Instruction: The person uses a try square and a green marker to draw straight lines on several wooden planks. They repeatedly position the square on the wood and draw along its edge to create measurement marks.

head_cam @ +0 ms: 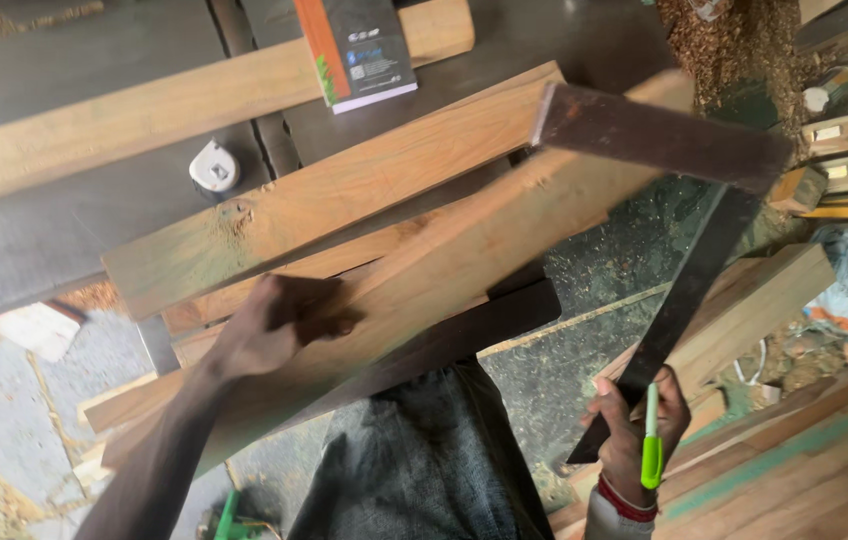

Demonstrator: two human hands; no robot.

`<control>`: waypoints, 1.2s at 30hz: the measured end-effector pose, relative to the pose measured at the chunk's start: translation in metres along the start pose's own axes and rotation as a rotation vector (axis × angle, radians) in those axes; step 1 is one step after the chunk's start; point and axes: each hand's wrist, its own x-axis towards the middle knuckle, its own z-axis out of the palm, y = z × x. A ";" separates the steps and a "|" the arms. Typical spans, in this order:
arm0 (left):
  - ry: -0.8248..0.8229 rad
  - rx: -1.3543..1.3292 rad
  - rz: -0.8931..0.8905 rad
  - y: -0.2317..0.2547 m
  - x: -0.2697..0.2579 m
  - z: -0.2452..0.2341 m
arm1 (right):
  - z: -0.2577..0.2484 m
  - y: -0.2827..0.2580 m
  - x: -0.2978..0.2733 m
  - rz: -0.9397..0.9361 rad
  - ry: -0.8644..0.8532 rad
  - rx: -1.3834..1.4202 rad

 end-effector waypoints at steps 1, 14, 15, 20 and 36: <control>-0.020 0.071 0.002 -0.001 0.008 -0.001 | 0.004 0.001 -0.001 0.009 -0.042 0.023; 0.746 0.761 0.667 0.045 -0.001 -0.018 | 0.067 0.014 -0.037 0.363 -0.360 -0.211; 0.738 0.708 0.632 0.048 -0.004 -0.025 | 0.071 0.016 -0.040 0.385 -0.381 -0.196; 0.554 0.716 0.423 0.024 0.014 -0.044 | 0.080 0.048 -0.049 0.100 -0.667 -0.445; 0.242 0.995 0.222 -0.051 -0.016 -0.020 | 0.086 0.005 -0.015 -0.184 -0.589 -0.813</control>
